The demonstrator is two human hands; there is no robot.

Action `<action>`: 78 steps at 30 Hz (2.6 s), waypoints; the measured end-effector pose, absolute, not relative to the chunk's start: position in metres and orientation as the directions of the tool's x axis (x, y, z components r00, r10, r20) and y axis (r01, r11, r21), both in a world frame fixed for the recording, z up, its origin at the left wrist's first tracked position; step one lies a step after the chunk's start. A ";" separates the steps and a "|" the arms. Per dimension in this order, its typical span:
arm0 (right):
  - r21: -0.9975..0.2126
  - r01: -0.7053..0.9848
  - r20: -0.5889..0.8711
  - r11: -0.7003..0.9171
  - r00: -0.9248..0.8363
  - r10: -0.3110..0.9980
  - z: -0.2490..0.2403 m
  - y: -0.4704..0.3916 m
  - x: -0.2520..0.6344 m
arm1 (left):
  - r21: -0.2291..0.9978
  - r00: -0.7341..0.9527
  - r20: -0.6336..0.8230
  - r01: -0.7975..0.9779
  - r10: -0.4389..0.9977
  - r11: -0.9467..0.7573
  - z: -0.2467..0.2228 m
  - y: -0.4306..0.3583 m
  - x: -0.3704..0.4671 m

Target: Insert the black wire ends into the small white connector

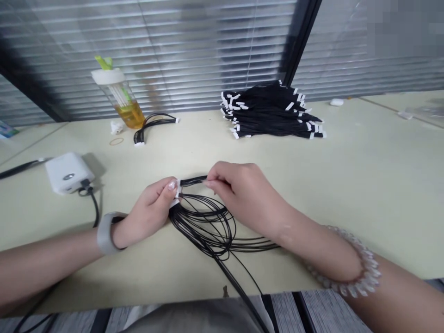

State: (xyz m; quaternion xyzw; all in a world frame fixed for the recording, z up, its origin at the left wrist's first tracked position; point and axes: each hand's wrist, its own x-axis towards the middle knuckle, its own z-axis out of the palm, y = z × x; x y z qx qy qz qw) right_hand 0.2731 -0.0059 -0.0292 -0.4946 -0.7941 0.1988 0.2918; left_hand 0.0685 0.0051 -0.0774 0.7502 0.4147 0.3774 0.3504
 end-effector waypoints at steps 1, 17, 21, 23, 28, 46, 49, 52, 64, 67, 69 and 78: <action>-0.582 0.693 0.248 0.426 -0.348 0.904 -0.030 -0.006 0.272 | 0.839 0.368 0.281 0.354 0.886 -0.413 -0.078 0.005 0.069; -0.588 0.685 0.174 0.430 -0.412 0.894 -0.030 -0.008 0.266 | 0.830 0.379 0.281 0.365 0.882 -0.421 -0.077 0.004 0.069; -0.590 0.674 0.174 0.444 -0.431 0.885 -0.030 -0.008 0.266 | 0.828 0.372 0.266 0.384 0.889 -0.408 -0.076 0.003 0.069; -0.594 0.666 0.180 0.450 -0.435 0.882 -0.030 -0.008 0.267 | 0.824 0.368 0.259 0.398 0.893 -0.403 -0.076 0.003 0.070; -0.568 0.688 0.226 0.452 -0.398 0.889 -0.031 -0.006 0.267 | 0.798 0.385 0.262 0.429 0.885 -0.423 -0.076 0.003 0.069; -0.601 0.662 0.202 0.447 -0.416 0.887 -0.030 -0.008 0.268 | 0.789 0.388 0.269 0.436 0.881 -0.433 -0.077 0.003 0.069; -0.603 0.662 0.200 0.446 -0.416 0.887 -0.030 -0.009 0.268 | 0.783 0.399 0.279 0.432 0.873 -0.448 -0.077 0.003 0.069; -0.607 0.655 0.180 0.450 -0.439 0.881 -0.030 -0.009 0.268 | 0.768 0.415 0.294 0.433 0.861 -0.471 -0.077 0.002 0.069; -0.603 0.632 0.208 0.486 -0.463 0.861 -0.034 -0.008 0.264 | 0.684 0.497 0.254 0.514 0.830 -0.518 -0.075 0.001 0.067; -0.568 0.629 0.234 0.531 -0.494 0.837 -0.035 -0.004 0.268 | 0.720 0.466 0.256 0.493 0.847 -0.489 -0.075 0.002 0.067; -0.463 0.663 0.261 0.588 -0.532 0.805 -0.037 0.002 0.274 | 0.759 0.431 0.245 0.472 0.868 -0.449 -0.075 0.004 0.068; 0.022 0.721 0.559 0.692 -0.583 0.590 -0.028 -0.006 0.284 | 0.873 0.289 0.199 0.381 0.936 -0.303 -0.074 0.009 0.070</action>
